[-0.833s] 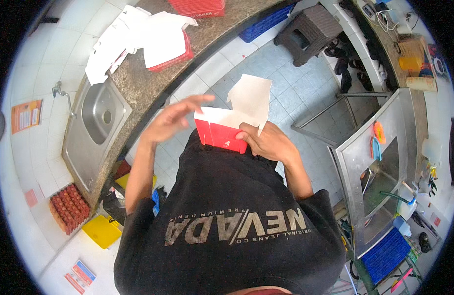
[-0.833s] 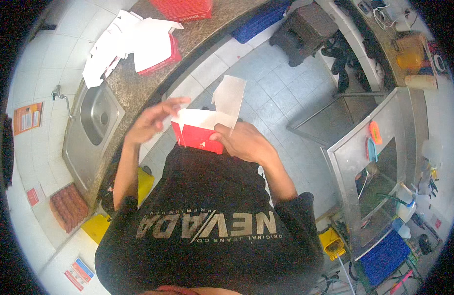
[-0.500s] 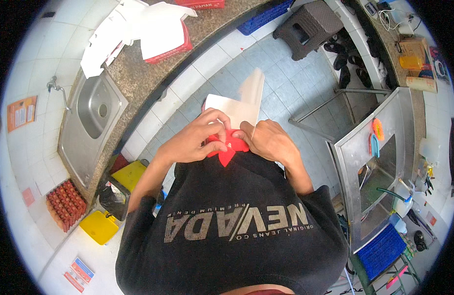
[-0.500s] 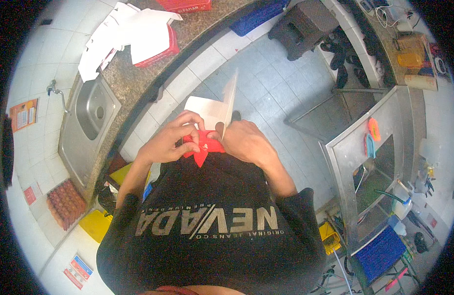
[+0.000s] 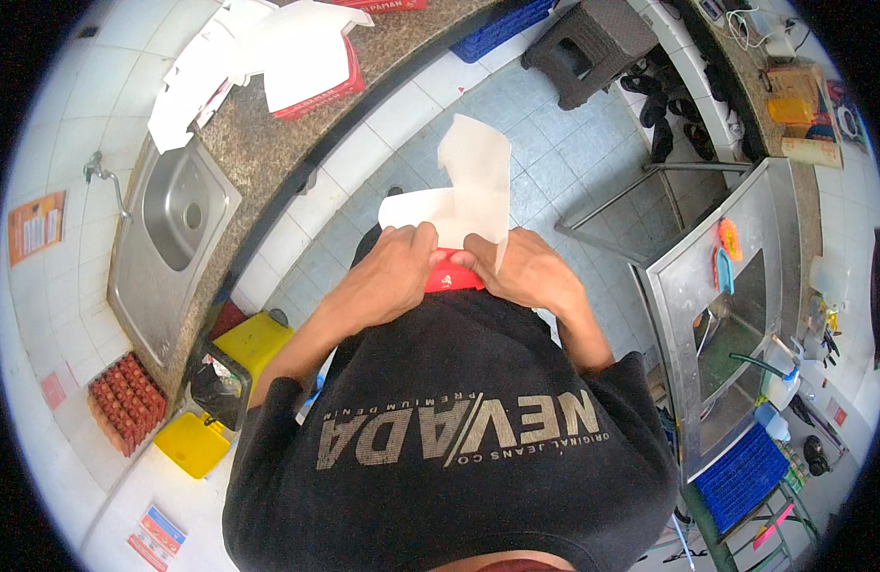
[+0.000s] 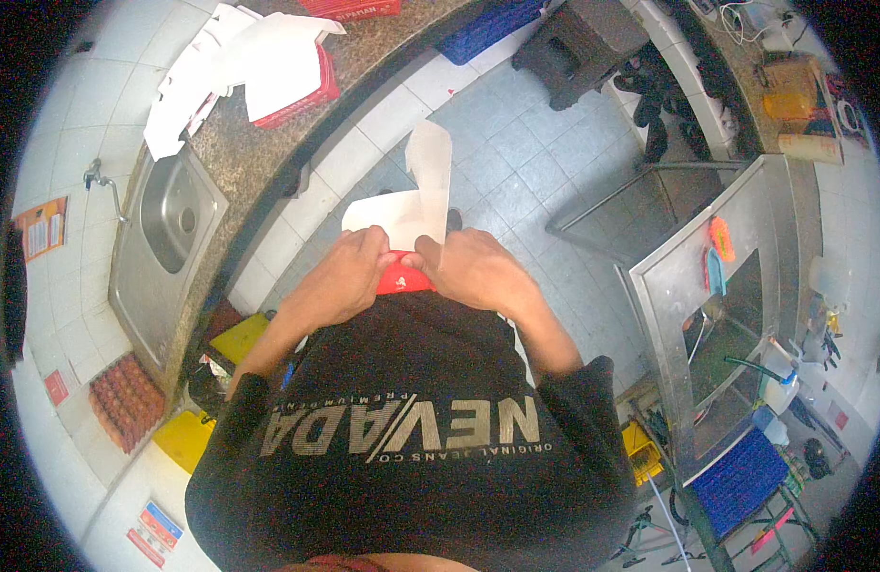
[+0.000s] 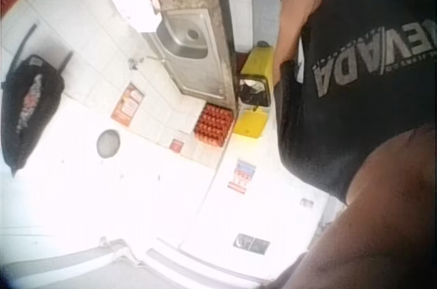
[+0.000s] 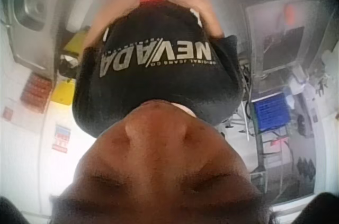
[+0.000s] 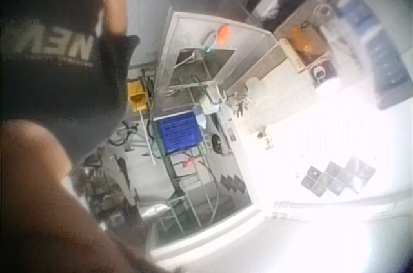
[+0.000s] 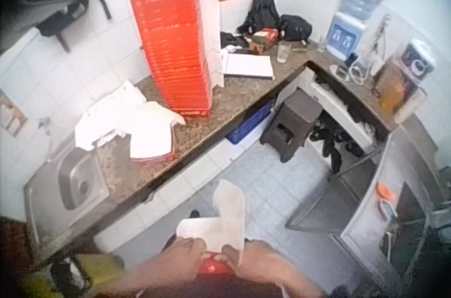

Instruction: The person assembles red and white cardboard food boxes by folding the flaps and tucking them into slots. They handle each box one at a time, then place the assembled boxes into a stack on the counter.

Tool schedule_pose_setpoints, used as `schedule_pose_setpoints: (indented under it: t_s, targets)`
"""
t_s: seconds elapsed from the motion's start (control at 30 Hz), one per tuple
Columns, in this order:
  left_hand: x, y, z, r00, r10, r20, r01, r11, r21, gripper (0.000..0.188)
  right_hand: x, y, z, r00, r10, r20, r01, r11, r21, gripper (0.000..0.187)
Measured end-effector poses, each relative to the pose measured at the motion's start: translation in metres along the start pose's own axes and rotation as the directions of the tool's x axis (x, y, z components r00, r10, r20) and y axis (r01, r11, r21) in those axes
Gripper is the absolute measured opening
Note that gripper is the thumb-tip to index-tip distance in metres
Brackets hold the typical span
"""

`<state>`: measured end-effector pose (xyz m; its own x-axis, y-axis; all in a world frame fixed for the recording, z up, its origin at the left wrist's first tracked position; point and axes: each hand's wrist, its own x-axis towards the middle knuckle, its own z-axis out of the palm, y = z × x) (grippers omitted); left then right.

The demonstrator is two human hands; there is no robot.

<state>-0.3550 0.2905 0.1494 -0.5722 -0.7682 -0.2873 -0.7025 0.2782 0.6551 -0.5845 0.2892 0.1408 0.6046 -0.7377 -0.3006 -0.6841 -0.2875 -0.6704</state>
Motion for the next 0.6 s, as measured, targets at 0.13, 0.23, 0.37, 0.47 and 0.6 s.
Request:
schedule_pose_setpoints:
  t_s: [0.13,0.23,0.37,0.47,0.6]
  targets:
    - [0.000,0.004,-0.010,0.999,0.000,0.043,0.009,0.980,-0.199,0.022,-0.003,-0.005,-0.009,0.998,0.034,-0.047,-0.040,0.990,-0.134,0.040]
    - [0.000,0.009,-0.008,0.993,-0.020,-0.117,-0.013,0.961,-0.278,0.024,-0.001,-0.009,-0.003,0.966,0.149,-0.211,-0.165,0.985,-0.059,0.036]
    - [0.014,0.021,0.003,0.932,0.036,-0.362,-0.083,0.990,-0.115,0.023,0.000,-0.002,0.016,0.933,0.122,-0.337,-0.042,0.971,0.234,0.068]
    - [0.028,0.033,0.013,0.948,0.093,-0.304,-0.093,0.996,0.015,0.020,0.003,0.013,0.036,0.921,0.085,-0.380,0.173,0.785,0.594,0.098]
    - [0.036,0.049,0.011,0.898,0.329,-0.292,-0.358,0.932,-0.054,0.024,0.015,0.045,0.065,0.812,0.072,-0.579,0.237,0.866,0.441,0.097]
